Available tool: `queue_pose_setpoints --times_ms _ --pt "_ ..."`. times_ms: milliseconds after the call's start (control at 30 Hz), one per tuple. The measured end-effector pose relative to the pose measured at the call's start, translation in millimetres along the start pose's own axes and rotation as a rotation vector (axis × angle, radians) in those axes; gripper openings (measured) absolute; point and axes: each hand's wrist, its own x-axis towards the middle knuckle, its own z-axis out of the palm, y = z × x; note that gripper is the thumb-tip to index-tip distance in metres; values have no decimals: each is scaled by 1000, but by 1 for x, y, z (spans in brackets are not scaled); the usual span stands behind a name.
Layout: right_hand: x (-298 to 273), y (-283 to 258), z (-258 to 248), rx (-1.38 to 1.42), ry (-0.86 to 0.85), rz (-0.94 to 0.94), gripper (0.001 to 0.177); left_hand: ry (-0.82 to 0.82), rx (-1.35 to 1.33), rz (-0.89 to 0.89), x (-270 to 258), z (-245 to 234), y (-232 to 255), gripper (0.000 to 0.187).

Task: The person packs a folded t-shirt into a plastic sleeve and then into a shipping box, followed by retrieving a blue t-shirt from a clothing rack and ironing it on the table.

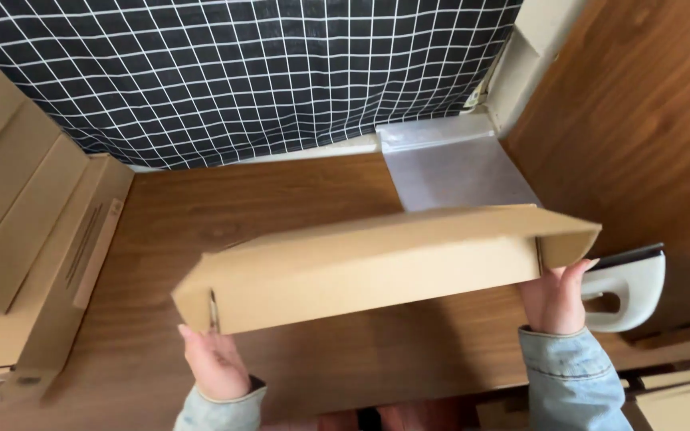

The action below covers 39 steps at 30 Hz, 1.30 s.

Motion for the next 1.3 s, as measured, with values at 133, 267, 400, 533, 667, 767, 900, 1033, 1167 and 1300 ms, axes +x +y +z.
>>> queue_pose_setpoints --times_ms 133,267,400,533,667,767,900,1033,1167,1300 --pt "37 12 14 2 -105 -92 94 -243 -126 19 32 61 66 68" --pt "85 38 12 -11 -123 -299 63 -163 351 124 60 79 62 57" --pt "145 65 10 -9 -78 -383 39 -183 356 283 85 109 56 50" --pt "174 58 39 -143 -128 -454 37 -179 402 304 102 131 52 51" --pt "189 46 64 -253 -171 -526 38 -145 449 315 115 136 29 50" --pt "190 45 67 -236 -117 -519 35 -151 401 287 117 147 37 46" --pt "218 68 37 -156 -99 -501 40 -162 311 159 152 140 43 48" --pt "204 28 67 -218 -188 -490 67 -182 128 -86 162 173 89 53" --pt "196 18 81 -163 -134 -259 81 -172 197 31 160 171 82 50" --pt "181 23 89 -253 -190 -428 71 -224 372 250 156 152 62 49"
